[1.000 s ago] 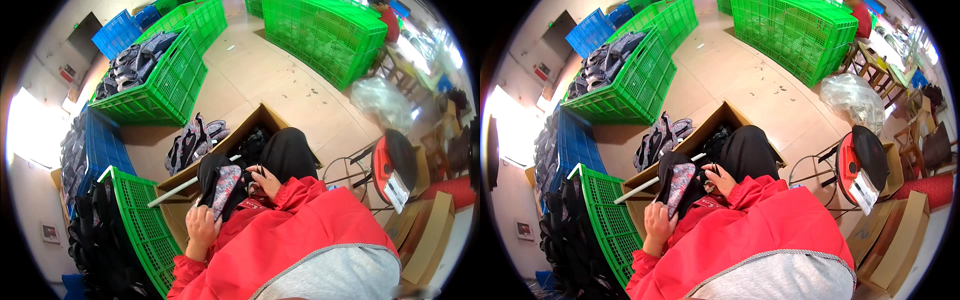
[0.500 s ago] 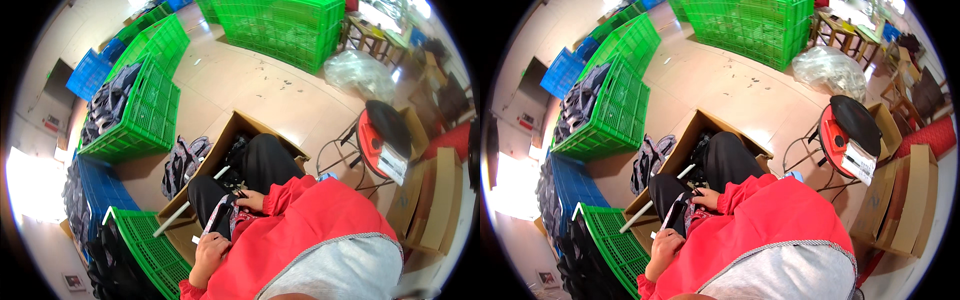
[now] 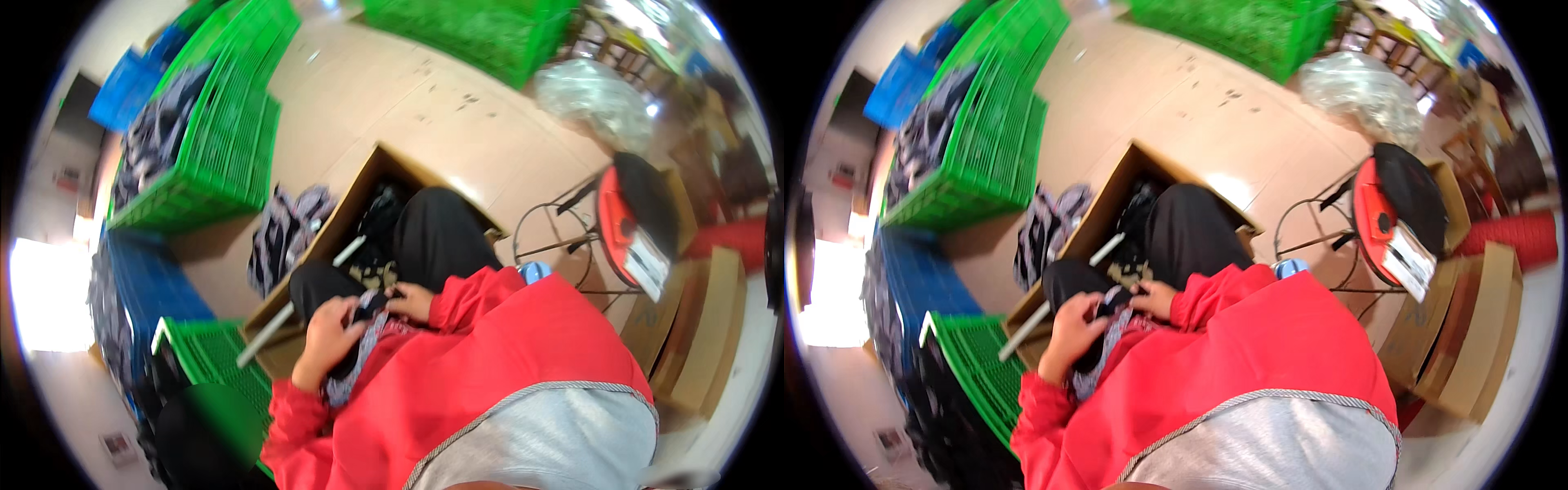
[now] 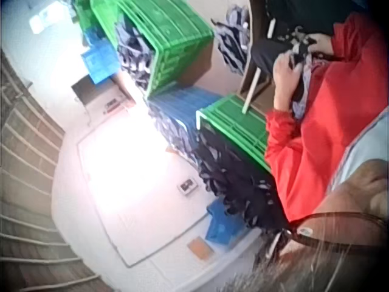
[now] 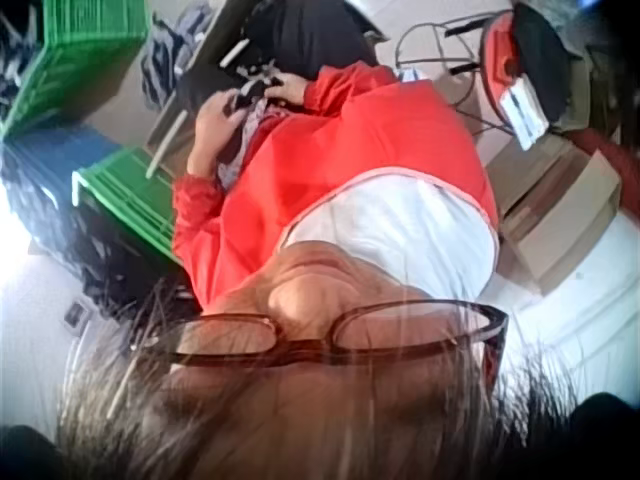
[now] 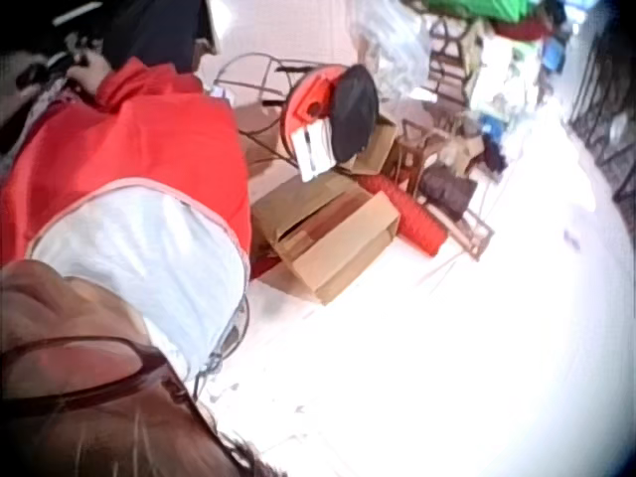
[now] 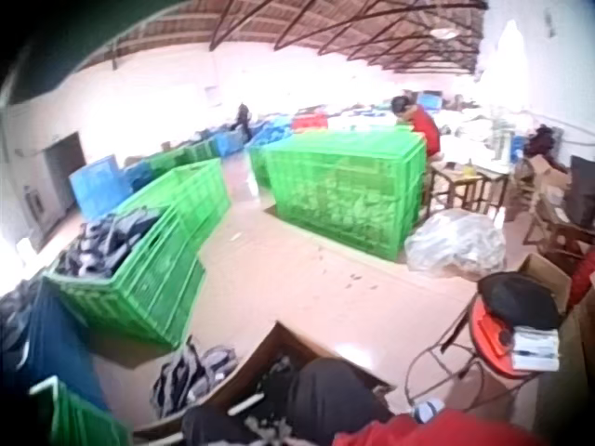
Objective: The person sits on the floor in a warehouse environment, picking up black slippers from a green crate and placing them on a cardboard box. They use a needle and thread to stitch the fabric lining of the slippers by hand, then place the finished items back into the crate.
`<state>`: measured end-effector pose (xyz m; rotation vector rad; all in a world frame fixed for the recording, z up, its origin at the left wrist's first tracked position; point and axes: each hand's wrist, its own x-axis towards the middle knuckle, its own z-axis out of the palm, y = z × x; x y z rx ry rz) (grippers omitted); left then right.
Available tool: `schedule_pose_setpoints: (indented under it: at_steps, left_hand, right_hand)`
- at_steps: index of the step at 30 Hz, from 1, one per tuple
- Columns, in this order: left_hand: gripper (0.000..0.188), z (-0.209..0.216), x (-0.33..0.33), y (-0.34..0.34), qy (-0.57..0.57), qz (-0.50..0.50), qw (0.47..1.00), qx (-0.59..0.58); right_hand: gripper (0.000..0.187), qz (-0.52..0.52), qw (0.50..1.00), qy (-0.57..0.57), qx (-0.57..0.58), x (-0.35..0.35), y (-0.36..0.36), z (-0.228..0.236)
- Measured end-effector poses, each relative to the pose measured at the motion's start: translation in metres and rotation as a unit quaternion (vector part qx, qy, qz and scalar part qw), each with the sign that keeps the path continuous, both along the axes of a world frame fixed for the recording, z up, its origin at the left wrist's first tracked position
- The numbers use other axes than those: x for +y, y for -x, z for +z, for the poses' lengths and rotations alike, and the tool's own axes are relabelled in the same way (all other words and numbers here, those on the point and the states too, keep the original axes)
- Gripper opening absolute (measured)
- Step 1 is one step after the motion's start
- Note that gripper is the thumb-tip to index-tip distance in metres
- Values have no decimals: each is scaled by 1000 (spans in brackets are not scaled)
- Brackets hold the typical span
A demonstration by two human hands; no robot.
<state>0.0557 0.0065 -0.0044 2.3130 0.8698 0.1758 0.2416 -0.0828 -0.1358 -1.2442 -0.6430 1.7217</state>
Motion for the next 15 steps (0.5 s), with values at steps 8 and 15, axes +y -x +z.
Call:
schedule_pose_setpoints:
  at_steps: [8, 15]
  left_hand:
    - [31, -25, -2, 22, 372, 237, 878, -187]
    - [33, -9, 8, 37, 258, 164, 949, -79]
  right_hand:
    - [15, 0, 997, 13, 78, 12, 9, 18]
    - [22, 15, 999, -19, 36, 27, 33, 2]
